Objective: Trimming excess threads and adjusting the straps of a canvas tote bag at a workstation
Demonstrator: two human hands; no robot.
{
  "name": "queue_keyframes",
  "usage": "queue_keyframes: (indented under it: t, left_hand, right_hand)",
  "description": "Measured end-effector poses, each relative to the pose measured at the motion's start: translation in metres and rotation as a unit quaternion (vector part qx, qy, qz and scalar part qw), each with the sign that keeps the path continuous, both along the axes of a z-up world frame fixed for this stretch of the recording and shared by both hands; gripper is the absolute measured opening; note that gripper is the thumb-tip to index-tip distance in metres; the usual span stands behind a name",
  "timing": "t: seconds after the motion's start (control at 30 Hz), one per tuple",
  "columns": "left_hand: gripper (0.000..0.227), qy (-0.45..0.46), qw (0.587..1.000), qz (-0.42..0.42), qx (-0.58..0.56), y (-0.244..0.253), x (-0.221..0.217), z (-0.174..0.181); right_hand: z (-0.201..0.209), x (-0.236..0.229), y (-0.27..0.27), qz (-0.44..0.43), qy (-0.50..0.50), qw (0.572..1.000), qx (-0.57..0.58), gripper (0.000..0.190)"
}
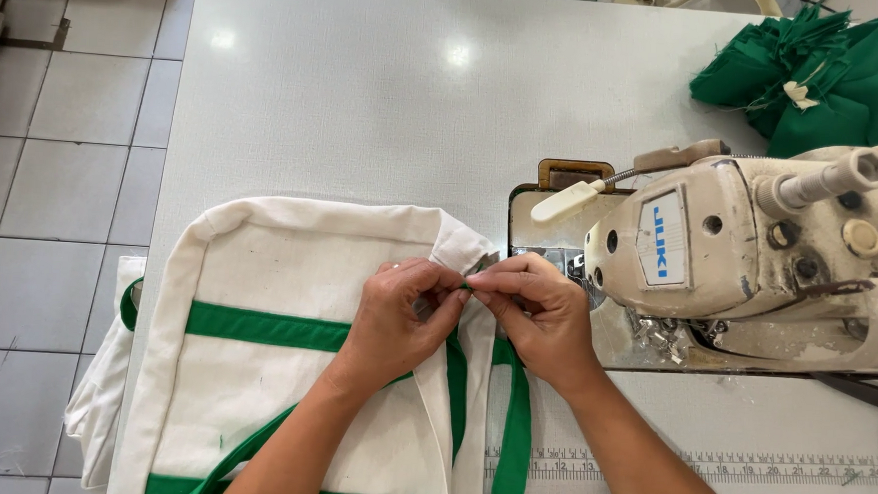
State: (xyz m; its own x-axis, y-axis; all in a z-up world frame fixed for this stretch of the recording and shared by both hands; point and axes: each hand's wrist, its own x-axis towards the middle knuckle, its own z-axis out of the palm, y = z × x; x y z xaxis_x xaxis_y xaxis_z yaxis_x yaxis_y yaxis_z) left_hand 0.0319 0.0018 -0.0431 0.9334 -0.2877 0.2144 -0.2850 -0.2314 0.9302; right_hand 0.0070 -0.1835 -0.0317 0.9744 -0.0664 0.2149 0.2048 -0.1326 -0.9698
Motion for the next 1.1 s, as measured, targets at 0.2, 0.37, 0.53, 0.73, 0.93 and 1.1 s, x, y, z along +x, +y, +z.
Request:
queue_keyframes:
  t: [0.2,0.37,0.53,0.73,0.93,1.1]
  left_hand:
    - [0.006,-0.004,0.999,0.006,-0.037,-0.004,-0.001,0.006]
    - [0.009,-0.002,0.995,0.034,-0.091,-0.005,-0.001,0.013]
    - [0.016,-0.007,0.993,0.017,-0.12,-0.001,-0.004,0.013]
    - [0.017,-0.018,0.989,-0.004,-0.147,0.006,0.0,0.024]
    - [0.018,0.017,0.991,-0.005,-0.134,0.004,0.0,0.024]
    - [0.018,0.022,0.989,-0.013,-0.143,0.007,0.001,0.022]
  right_hand:
    - [-0.004,-0.001,0.004,-0.002,-0.009,1.0,0.009,0.014]
    - [-0.014,-0.004,0.007,-0.008,-0.005,0.997,0.071,0.014]
    - [-0.009,-0.01,0.01,0.004,0.009,0.996,0.093,0.015]
    - [-0.004,-0.002,-0.006,0.017,0.138,0.989,0.056,0.024]
    - [-0.009,-0.003,-0.004,0.046,0.158,0.986,-0.031,0.03]
    - [-0.019,-0.006,0.001,0.034,0.165,0.985,0.034,0.021]
